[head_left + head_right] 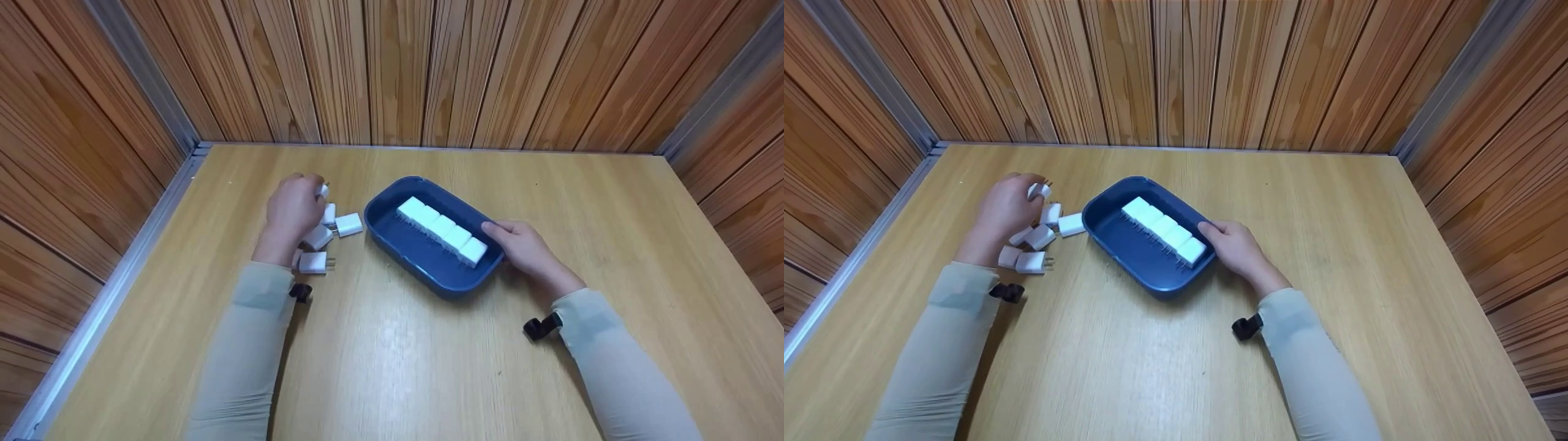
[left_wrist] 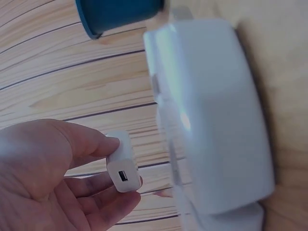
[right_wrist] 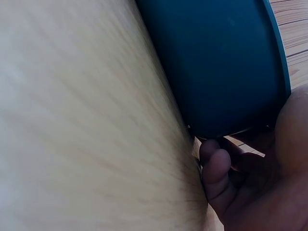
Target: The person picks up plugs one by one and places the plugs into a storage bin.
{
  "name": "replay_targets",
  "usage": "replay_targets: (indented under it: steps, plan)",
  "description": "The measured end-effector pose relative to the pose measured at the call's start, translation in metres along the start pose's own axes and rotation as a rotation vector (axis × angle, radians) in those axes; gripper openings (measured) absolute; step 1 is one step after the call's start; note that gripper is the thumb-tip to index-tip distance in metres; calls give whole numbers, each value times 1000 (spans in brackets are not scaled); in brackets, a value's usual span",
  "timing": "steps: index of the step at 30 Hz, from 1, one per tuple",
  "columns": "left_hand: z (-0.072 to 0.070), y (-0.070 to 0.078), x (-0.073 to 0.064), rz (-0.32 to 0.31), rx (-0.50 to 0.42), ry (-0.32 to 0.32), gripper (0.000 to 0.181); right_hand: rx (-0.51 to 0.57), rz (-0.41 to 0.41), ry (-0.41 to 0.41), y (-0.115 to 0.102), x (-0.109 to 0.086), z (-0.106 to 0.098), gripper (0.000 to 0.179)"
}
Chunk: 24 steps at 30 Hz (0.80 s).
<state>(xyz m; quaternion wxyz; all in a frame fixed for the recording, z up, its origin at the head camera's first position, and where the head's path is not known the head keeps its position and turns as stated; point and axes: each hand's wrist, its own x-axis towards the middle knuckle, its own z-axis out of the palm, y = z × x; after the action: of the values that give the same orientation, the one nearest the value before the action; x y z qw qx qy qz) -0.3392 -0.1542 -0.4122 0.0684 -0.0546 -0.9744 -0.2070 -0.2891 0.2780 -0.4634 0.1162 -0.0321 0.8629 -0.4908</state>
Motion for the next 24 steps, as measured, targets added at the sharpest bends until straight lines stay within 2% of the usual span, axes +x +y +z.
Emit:
replay_targets:
  steps: [10, 17, 24]
  plan:
    - [-2, 17, -6, 73, -24, 46, 34, -3, 1, 3, -1, 0, -1, 64]
    - [-4, 32, -10, 115, -24, 48, 37, -7, 0, 9, 0, 0, 0, 66]
    - [-4, 46, -15, 186, -22, 77, 35, -10, 4, 2, -1, 0, 0, 68]
